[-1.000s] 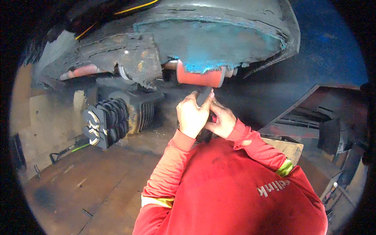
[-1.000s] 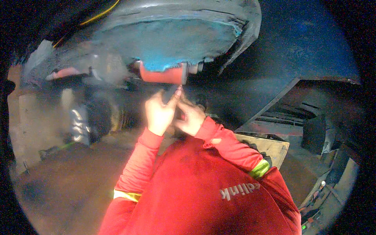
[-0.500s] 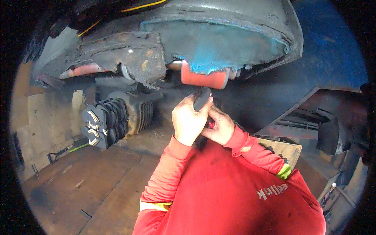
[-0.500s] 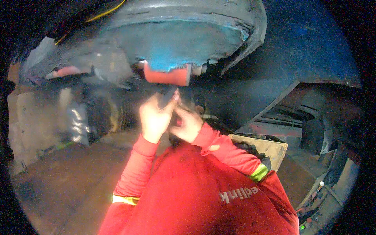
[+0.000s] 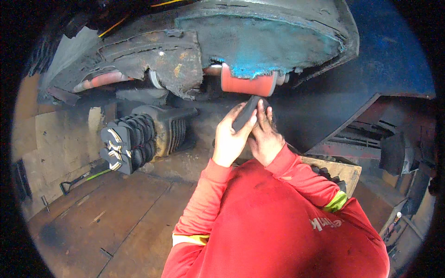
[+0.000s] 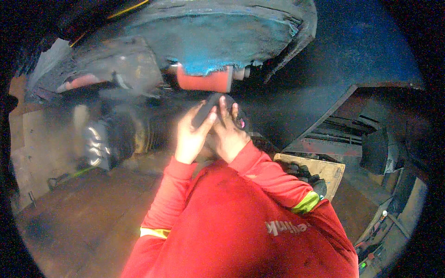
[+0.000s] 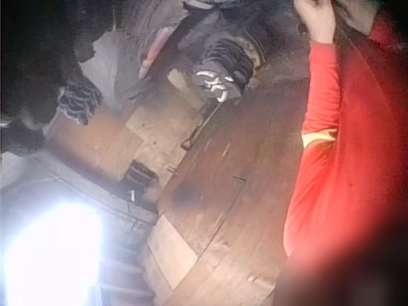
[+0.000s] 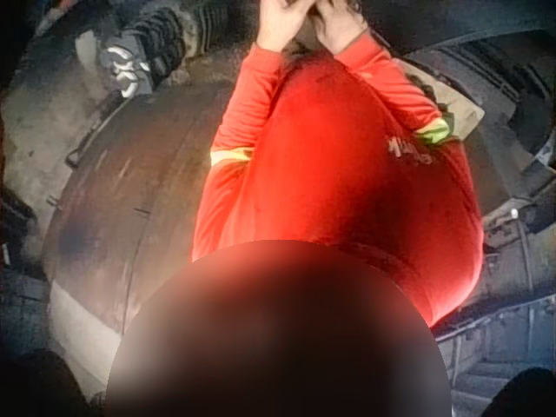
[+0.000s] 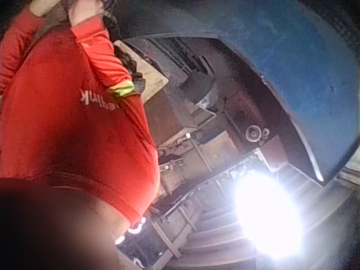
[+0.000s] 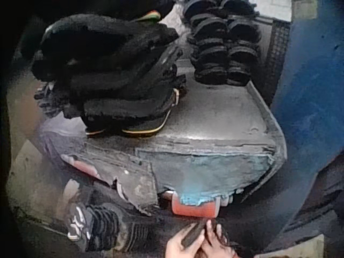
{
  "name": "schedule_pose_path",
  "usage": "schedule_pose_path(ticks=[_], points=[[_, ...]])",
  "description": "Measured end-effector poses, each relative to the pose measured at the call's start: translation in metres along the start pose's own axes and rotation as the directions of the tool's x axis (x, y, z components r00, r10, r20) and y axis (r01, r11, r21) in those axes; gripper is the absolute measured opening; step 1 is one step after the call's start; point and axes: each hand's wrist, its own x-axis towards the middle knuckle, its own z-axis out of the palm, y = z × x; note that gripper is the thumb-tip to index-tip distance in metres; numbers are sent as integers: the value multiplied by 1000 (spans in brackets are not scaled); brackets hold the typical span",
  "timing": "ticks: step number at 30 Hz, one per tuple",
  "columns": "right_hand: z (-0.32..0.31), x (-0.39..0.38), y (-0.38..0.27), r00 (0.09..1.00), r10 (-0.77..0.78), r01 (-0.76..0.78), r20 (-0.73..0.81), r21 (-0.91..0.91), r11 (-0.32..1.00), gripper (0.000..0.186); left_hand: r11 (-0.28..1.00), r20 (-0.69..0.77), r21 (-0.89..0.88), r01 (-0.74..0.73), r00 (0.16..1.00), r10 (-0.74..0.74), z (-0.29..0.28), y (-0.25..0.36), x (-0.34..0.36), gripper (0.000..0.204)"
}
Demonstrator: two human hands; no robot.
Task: The person repeatedly presses the soles of sandals against a rotating grinding wheel to smooth or shape them. They handle the sandals one at a time, rotating them to grind different areas, and occasionally stack finished sandals on a nearby surface.
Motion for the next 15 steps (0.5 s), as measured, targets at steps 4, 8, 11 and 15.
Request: schedule_pose_path(ticks=[4,8,11,15], points=[[4,3,-8,997,-41,47,-62,105,993,73,946,-13,302,-120,991,130,-8,14,-1,42],[6,9,-5,999,5,16,-52,388,921,76,827,38,536,-170,983,178,-8,25,10,32],[11,9,-1,999,39,-41,14,507,861,76,768,75,614,-180,982,171,-7,28,16,31],[14,11,12,995,42,-91,93,619,780,72,728,66,664,-171,983,170,2,19,30,44]])
